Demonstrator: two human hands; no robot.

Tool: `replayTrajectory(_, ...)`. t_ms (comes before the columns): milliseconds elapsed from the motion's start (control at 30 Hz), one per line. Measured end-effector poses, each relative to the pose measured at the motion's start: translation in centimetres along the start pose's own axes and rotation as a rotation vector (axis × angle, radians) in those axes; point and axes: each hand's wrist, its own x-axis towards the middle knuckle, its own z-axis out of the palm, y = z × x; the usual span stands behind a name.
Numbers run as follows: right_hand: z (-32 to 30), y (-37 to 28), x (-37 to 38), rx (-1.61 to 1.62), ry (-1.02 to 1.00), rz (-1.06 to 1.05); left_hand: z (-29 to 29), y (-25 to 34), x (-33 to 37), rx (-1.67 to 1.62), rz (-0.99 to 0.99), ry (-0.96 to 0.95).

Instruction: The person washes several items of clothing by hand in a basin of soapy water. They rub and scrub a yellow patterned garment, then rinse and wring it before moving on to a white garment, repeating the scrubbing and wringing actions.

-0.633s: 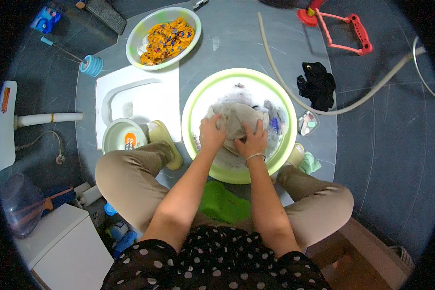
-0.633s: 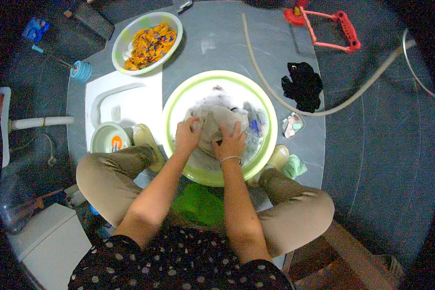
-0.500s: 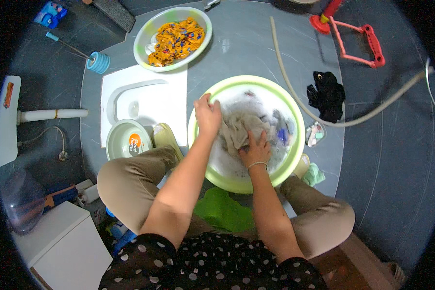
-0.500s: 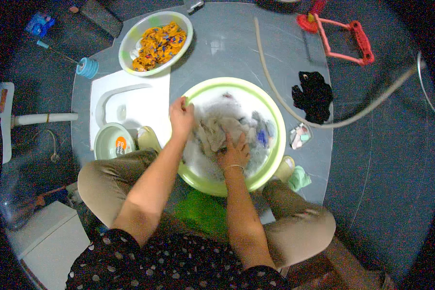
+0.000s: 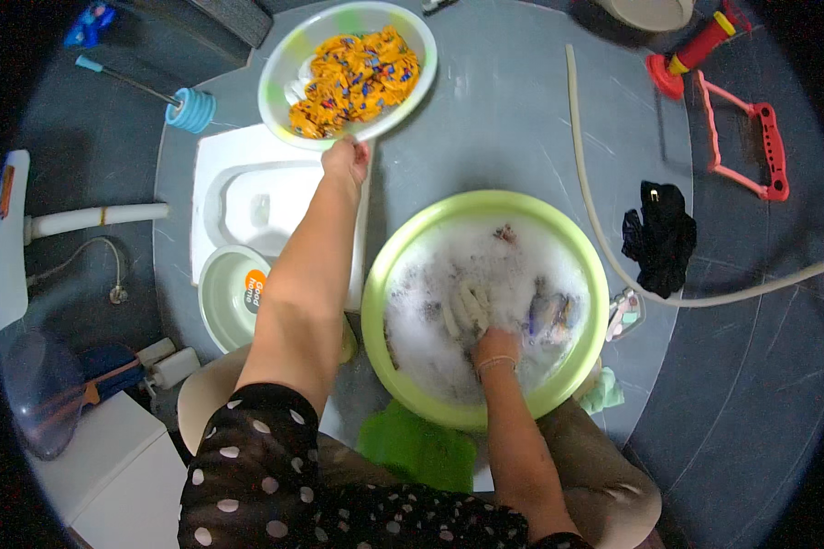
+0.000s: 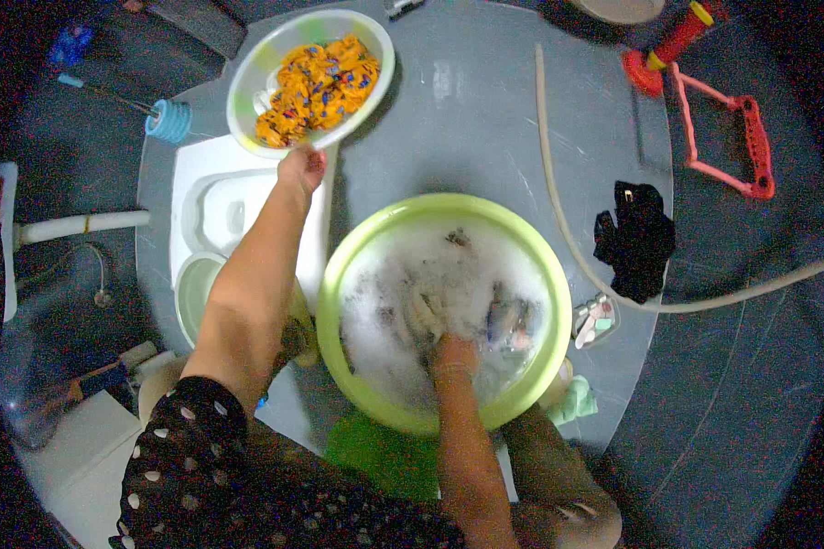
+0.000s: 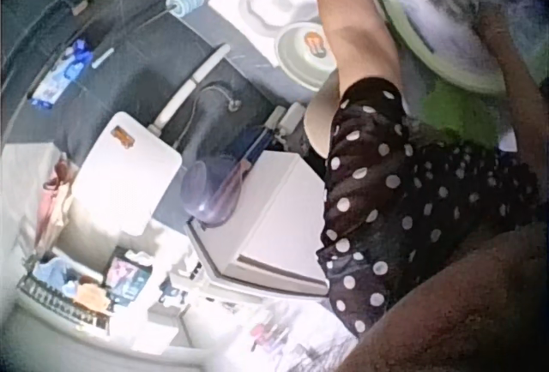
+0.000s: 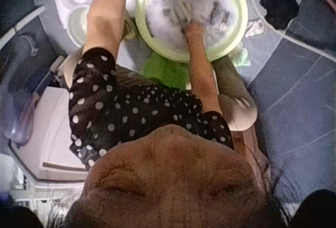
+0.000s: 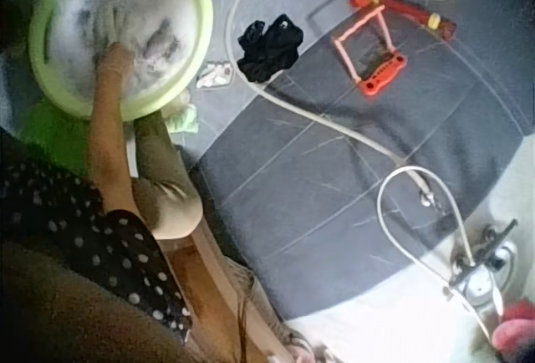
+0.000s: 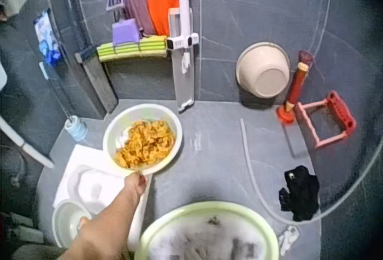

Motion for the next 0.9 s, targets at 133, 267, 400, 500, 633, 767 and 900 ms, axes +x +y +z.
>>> replayTrajectory(133, 2.2, 0.6, 1.7, 0.088, 0.019, 0.023, -0.9, -1.8, 0.2, 0.128, 0.017, 0.071)
replayTrajectory(267, 1.5, 0.1, 2.3, 0.097, 0.087, 0.069, -0.9, -3.5, -3.2, 0.275, -0.008, 0.068)
replayTrajectory(400, -1.4, -0.6, 0.6, 0.03, 0.106, -0.01, -2.5, -4.4, -6.2, 0.417, -0.04, 0.016)
replayTrajectory(500, -2.2, -0.6, 0.6, 0.032, 0.116, -0.024, -4.3, -4.8, -7.1, 0.453, -0.142, -0.063)
replayTrajectory(633, -1.8, -0.7, -1.7, 0.072, 0.513, -0.014, -6.1, -5.5, -8.7, 0.281, -0.225, 0.042)
replayTrajectory(767, -1.0, 0.3, -3.3, 0.177, 0.573, -0.086, -5.4, -4.5, -14.6, 0.392, -0.027, 0.043)
replayTrajectory(900, 0.1, 0.4, -5.7, 0.315, 0.751, -0.104, -4.7, -7.0, -24.1, 1.223, 1.084, -0.501)
